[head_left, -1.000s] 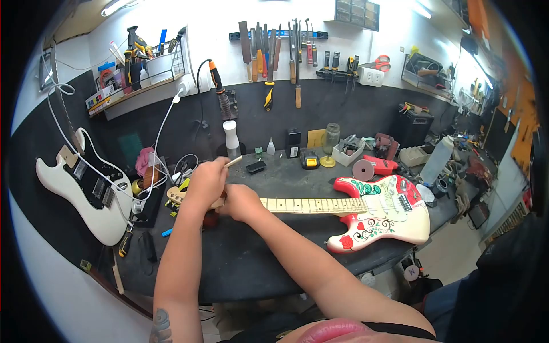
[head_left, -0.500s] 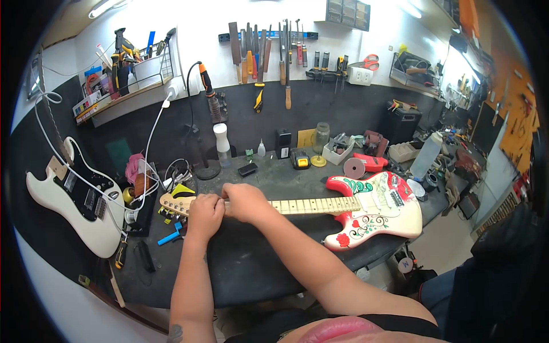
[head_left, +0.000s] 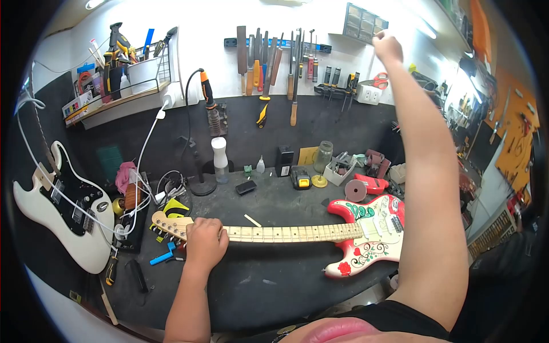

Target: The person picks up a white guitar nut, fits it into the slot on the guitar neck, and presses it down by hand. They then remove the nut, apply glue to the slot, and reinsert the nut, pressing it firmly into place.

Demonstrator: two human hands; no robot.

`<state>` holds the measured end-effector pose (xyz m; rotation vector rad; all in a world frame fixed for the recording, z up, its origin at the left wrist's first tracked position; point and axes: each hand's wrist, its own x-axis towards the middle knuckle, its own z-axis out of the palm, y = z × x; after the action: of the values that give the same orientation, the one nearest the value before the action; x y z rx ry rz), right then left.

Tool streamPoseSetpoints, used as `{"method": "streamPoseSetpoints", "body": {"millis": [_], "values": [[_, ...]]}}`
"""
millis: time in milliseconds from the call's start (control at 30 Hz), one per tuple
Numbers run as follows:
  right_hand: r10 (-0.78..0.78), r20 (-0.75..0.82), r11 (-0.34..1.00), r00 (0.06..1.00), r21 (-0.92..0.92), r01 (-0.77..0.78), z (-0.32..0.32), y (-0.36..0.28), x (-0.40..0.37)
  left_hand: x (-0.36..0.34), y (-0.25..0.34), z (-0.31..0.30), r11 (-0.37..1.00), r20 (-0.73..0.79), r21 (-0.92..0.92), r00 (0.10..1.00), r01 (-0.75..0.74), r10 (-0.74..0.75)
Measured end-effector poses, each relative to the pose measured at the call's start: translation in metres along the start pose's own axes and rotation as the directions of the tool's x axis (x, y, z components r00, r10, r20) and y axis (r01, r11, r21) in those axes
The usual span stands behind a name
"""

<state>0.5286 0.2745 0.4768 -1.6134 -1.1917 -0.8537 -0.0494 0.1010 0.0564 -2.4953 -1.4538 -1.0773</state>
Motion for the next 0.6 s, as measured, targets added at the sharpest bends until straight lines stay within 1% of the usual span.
{"method": "streamPoseSetpoints", "body": {"millis": [33, 67, 100, 167, 200, 267, 300, 367, 400, 467, 500, 567, 600], "values": [[0.048, 0.037, 0.991, 0.998, -0.128, -0.043, -0.014, 0.004, 0.014, 0.0, 0.0, 0.0, 1.0, 0.0, -0.002, 1.0, 0.003, -0.003], [0.047, 0.045, 0.978, 0.998, -0.204, -0.037, -0.021, 0.01, 0.026, 0.001, 0.0, -0.001, 1.0, 0.009, -0.014, 1.0, 0.009, -0.009], [0.025, 0.037, 0.974, 0.999, -0.225, -0.016, -0.021, 0.02, 0.038, 0.001, -0.001, -0.001, 0.999, 0.013, -0.026, 1.0, 0.019, -0.018], [0.014, -0.049, 0.977, 0.999, -0.211, -0.024, -0.019, 0.026, 0.053, 0.0, -0.001, -0.003, 0.999, 0.011, -0.036, 0.999, 0.038, -0.038], [0.005, -0.048, 0.978, 0.999, -0.207, -0.015, -0.016, 0.028, 0.058, 0.0, -0.002, -0.002, 0.999, 0.022, -0.032, 0.999, 0.035, -0.034], [-0.097, -0.016, 0.94, 0.995, -0.329, 0.086, -0.009, 0.034, 0.067, 0.001, -0.002, -0.001, 0.999, 0.035, -0.031, 0.999, 0.038, -0.037], [-0.103, -0.014, 0.941, 0.995, -0.327, 0.092, -0.005, 0.039, 0.07, 0.001, -0.003, 0.0, 0.999, 0.033, -0.032, 0.999, 0.03, -0.029], [-0.028, 0.056, 0.895, 0.998, -0.444, 0.05, 0.008, 0.038, 0.083, 0.001, -0.002, -0.002, 0.998, 0.016, -0.047, 0.999, 0.046, -0.045], [-0.064, 0.065, 0.894, 0.996, -0.44, 0.086, 0.008, 0.035, 0.091, 0.002, 0.001, -0.005, 0.998, 0.015, -0.043, 0.999, 0.043, -0.042], [-0.143, 0.037, 0.929, 0.989, -0.338, 0.147, 0.009, 0.039, 0.085, -0.001, 0.001, -0.004, 0.999, -0.001, -0.035, 1.0, 0.025, -0.025], [-0.148, 0.046, 0.927, 0.988, -0.343, 0.155, 0.011, 0.039, 0.089, -0.003, 0.003, -0.004, 0.999, 0.004, -0.043, 1.0, 0.031, -0.031], [-0.019, 0.066, 0.885, 0.998, -0.463, 0.048, 0.005, 0.04, 0.098, 0.001, 0.005, -0.009, 0.998, 0.031, -0.043, 0.998, 0.049, -0.047], [-0.079, 0.066, 0.865, 0.995, -0.492, 0.101, 0.002, 0.046, 0.097, 0.002, 0.004, -0.009, 0.999, 0.035, -0.038, 0.999, 0.037, -0.035]]}}
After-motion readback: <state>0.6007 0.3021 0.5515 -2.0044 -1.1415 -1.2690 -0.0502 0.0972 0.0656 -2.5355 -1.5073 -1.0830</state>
